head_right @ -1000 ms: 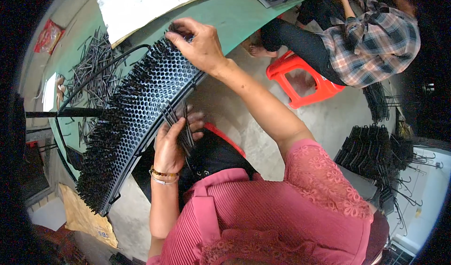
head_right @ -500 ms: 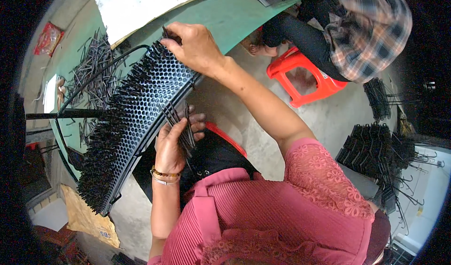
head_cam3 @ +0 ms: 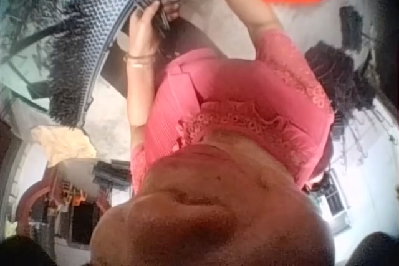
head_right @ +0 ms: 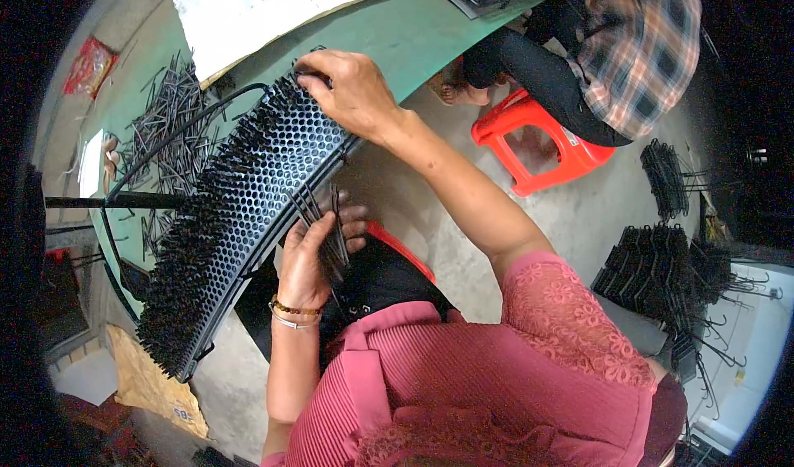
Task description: Manually inserting thin metal rods into a perforated grid structure.
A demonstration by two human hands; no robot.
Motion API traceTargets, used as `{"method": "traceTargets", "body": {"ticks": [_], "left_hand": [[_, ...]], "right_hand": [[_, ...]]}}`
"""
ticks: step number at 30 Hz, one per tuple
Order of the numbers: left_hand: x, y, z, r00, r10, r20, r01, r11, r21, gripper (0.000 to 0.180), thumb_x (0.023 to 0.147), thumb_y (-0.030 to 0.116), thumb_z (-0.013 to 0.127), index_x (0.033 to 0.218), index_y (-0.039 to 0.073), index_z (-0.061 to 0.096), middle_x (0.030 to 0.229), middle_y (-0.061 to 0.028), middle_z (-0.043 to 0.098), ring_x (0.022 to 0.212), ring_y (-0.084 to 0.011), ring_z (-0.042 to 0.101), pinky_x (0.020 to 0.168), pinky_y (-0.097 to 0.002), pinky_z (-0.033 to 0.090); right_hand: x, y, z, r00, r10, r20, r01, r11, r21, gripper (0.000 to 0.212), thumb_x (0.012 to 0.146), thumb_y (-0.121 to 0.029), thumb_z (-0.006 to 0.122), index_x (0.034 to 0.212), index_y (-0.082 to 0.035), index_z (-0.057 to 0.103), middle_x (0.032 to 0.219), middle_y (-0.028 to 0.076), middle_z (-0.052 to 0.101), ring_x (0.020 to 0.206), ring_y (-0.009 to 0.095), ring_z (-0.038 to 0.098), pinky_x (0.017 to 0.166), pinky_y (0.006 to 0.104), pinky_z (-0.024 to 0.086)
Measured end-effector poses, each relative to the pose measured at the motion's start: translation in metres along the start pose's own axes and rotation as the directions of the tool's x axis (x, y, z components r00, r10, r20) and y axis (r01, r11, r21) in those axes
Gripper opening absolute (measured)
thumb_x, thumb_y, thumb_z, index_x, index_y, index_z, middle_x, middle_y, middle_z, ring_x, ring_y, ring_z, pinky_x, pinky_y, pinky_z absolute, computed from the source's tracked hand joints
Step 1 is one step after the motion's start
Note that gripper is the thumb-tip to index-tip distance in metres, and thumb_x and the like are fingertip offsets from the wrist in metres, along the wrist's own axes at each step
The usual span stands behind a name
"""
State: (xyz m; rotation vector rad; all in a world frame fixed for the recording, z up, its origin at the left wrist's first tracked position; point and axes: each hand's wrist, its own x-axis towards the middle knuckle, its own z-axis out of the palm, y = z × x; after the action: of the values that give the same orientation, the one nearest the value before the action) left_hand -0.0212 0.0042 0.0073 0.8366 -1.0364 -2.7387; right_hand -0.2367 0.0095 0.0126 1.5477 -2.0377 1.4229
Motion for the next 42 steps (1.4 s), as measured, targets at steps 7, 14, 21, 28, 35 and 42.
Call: {"method": "traceTargets", "body": {"ticks": [7, 14, 21, 28, 35, 42], "left_hand": [[-0.001, 0.008, 0.007, 0.995, 0.096, -0.022, -0.097, 0.994, -0.044, 0.033, 0.097, 0.019, 0.044, 0.122, -0.002, 0.046, 0.107, -0.0175, 0.061, 0.089, -0.0215, 0.062, 0.075, -0.0318, 0.052], [-0.003, 0.015, 0.017, 0.984, 0.179, -0.012, -0.179, 0.983, 0.032, 0.029, 0.095, 0.019, 0.049, 0.115, -0.003, 0.051, 0.102, -0.0143, 0.063, 0.088, -0.0201, 0.063, 0.073, -0.0302, 0.052], [-0.002, 0.015, 0.013, 0.979, 0.201, -0.027, -0.2, 0.979, 0.037, 0.031, 0.094, 0.019, 0.05, 0.117, -0.002, 0.049, 0.101, -0.0137, 0.063, 0.088, -0.019, 0.062, 0.072, -0.0298, 0.052], [-0.008, 0.005, 0.002, 0.997, 0.072, 0.009, -0.072, 0.995, 0.072, 0.033, 0.094, 0.02, 0.051, 0.119, 0.0, 0.048, 0.093, -0.0107, 0.062, 0.072, -0.0124, 0.056, 0.061, -0.0236, 0.049], [-0.013, 0.002, -0.001, 0.999, 0.048, 0.017, -0.049, 0.998, 0.032, 0.031, 0.094, 0.019, 0.051, 0.118, -0.001, 0.05, 0.093, -0.0112, 0.062, 0.07, -0.0112, 0.055, 0.056, -0.022, 0.045], [-0.014, -0.002, -0.009, 1.0, 0.028, 0.007, -0.028, 1.0, -0.002, 0.031, 0.094, 0.015, 0.05, 0.12, -0.002, 0.048, 0.095, -0.0133, 0.061, 0.07, -0.0108, 0.053, 0.056, -0.0218, 0.044]], "right_hand": [[-0.015, -0.031, -0.026, 0.88, 0.284, 0.381, -0.389, 0.891, 0.234, 0.021, 0.08, -0.018, 0.067, 0.093, -0.001, 0.068, 0.086, 0.008, 0.066, 0.077, 0.014, 0.061, 0.069, 0.0267, 0.048], [-0.037, -0.062, -0.044, 0.601, 0.373, 0.707, -0.744, 0.585, 0.324, 0.024, 0.083, -0.021, 0.068, 0.09, 0.002, 0.067, 0.076, 0.003, 0.063, 0.073, 0.009, 0.056, 0.066, 0.025, 0.046], [-0.039, -0.057, -0.042, 0.643, 0.279, 0.713, -0.684, 0.627, 0.372, 0.023, 0.084, -0.019, 0.067, 0.09, 0.003, 0.066, 0.077, 0.0, 0.062, 0.074, 0.006, 0.054, 0.066, 0.0228, 0.045], [-0.019, -0.05, -0.041, 0.832, 0.334, 0.444, -0.544, 0.654, 0.526, 0.02, 0.087, -0.015, 0.063, 0.094, 0.003, 0.066, 0.083, 0.004, 0.066, 0.074, 0.009, 0.059, 0.068, 0.0226, 0.048], [0.018, -0.029, -0.019, 0.967, 0.113, 0.23, -0.201, 0.89, 0.409, 0.018, 0.086, -0.011, 0.063, 0.095, 0.004, 0.066, 0.08, 0.006, 0.067, 0.074, 0.01, 0.063, 0.068, 0.0225, 0.051], [0.022, -0.015, -0.004, 0.965, 0.07, 0.252, -0.177, 0.883, 0.435, 0.017, 0.086, -0.011, 0.062, 0.095, 0.004, 0.066, 0.082, 0.007, 0.067, 0.073, 0.011, 0.064, 0.068, 0.0222, 0.052]]}}
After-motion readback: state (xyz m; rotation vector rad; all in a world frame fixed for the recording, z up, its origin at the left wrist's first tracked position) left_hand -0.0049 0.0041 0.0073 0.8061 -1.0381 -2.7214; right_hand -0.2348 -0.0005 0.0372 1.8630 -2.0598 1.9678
